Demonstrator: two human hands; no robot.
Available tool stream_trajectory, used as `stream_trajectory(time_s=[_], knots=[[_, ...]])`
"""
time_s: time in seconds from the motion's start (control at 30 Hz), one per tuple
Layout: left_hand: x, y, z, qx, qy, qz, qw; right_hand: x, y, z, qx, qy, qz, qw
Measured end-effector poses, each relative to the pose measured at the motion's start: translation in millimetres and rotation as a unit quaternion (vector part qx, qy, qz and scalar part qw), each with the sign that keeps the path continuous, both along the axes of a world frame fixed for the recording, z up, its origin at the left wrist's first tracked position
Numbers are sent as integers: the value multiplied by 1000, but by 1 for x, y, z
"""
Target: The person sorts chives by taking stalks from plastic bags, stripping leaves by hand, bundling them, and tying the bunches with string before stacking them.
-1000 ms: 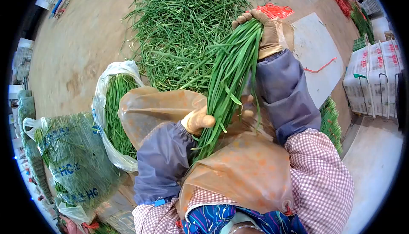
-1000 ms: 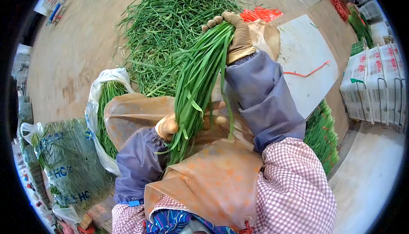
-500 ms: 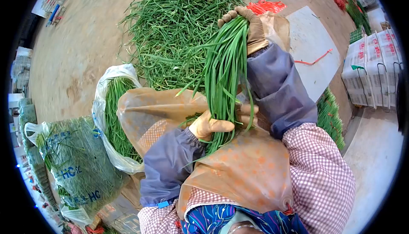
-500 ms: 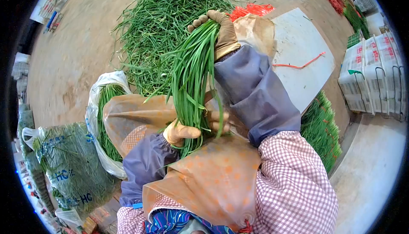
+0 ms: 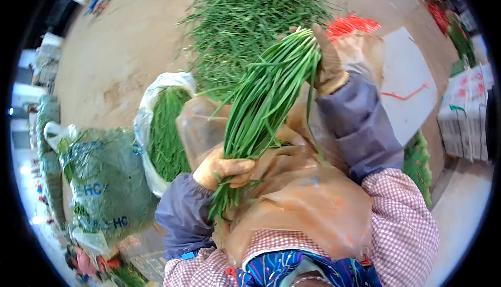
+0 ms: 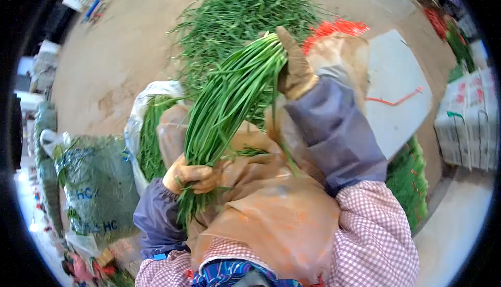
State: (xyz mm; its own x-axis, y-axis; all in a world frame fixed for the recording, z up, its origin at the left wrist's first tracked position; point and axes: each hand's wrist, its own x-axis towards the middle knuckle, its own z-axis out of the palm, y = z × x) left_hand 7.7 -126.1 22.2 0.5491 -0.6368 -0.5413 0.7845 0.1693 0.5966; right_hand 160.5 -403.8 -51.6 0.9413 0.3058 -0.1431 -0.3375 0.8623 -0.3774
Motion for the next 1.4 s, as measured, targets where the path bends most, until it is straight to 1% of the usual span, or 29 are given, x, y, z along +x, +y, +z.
stream_trajectory(time_s=[0.03, 0.07, 0.1, 0.13, 0.17, 0.2, 0.23, 0.3, 0.37, 0.43, 0.47, 0.5, 0.57, 0.67, 0.7, 0.73, 0.77, 0.8, 0.83, 0.9, 0.97, 1.03, 1.1, 1.17, 1.23, 1.27, 1.3, 1.37, 1.4], knots=[[-1, 14, 12, 4, -10, -7, 1000, 5, -5, -12, 15, -27, 83, 996], [-6, 29, 15, 47, -5, 19, 999, 2, 2, -10, -115, 13, 39, 993], [-14, 45, 16, 88, 1, 44, 995, -2, 8, -8, -244, 50, -6, 968], [-21, 59, 13, 107, 10, 58, 993, 8, 10, -9, -352, -63, -14, 934], [-28, 71, 8, 123, 20, 69, 990, -1, 14, -12, -482, -136, -79, 862], [-34, 82, 5, 136, 30, 79, 987, -12, 25, 6, -549, -278, -48, 787], [-39, 91, 4, 133, 33, 76, 988, -24, 37, 22, -599, -412, -19, 687], [-46, 105, 3, 125, 42, 60, 989, -54, 75, 43, -569, -484, 70, 661], [-51, 109, 5, 121, 17, 50, 991, -67, 107, 52, -630, -595, 117, 484], [-53, 112, 5, 116, 5, 32, 993, -78, 134, 51, -581, -671, 114, 446], [-55, 114, 2, 119, 19, 33, 992, -80, 142, 46, -537, -711, 101, 442], [-57, 115, 0, 119, 15, 42, 992, -81, 152, 33, -489, -753, 45, 438], [-60, 117, -4, 117, 9, 56, 992, -79, 165, 13, -433, -770, 14, 468], [-65, 132, -23, 65, 36, 45, 996, -70, 161, 14, -350, -707, 86, 608], [-66, 135, -28, 51, 41, 40, 997, -76, 170, 10, -322, -616, 85, 713], [-69, 133, -33, 62, 29, 59, 996, -81, 164, 13, -331, -492, 108, 798], [-71, 133, -34, 74, 31, 57, 995, -83, 156, 20, -334, -356, 126, 864], [-71, 134, -34, 87, 32, 55, 994, -73, 156, 27, -266, -262, 94, 923], [-71, 134, -34, 99, 33, 52, 993, -62, 149, 37, -261, -156, 115, 946], [-80, 133, -41, 126, 27, 82, 988, -34, 125, 40, -231, -84, 191, 950], [-91, 136, -59, 185, 32, 112, 976, -3, 96, 42, -219, -157, 174, 947], [-87, 131, -59, 167, -39, 81, 982, 25, 79, 44, -244, -142, 69, 957], [-84, 132, -62, 149, -38, 54, 987, 56, 54, 43, -293, -96, -62, 949], [-93, 143, -72, 154, -2, 33, 988, 117, -17, 1, -483, -87, -101, 865], [-99, 150, -80, 179, -9, 15, 984, 114, -13, 4, -633, -168, -109, 747], [-103, 143, -84, 222, -113, 39, 968, 107, -1, -5, -685, -259, -101, 673], [-98, 138, -73, 219, -114, 41, 968, 90, 28, 6, -725, -347, -91, 588], [-87, 128, -51, 213, -116, 46, 969, 51, 75, 36, -672, -445, 22, 591], [-85, 125, -47, 206, -104, 43, 972, 33, 98, 53, -663, -475, 128, 564]])
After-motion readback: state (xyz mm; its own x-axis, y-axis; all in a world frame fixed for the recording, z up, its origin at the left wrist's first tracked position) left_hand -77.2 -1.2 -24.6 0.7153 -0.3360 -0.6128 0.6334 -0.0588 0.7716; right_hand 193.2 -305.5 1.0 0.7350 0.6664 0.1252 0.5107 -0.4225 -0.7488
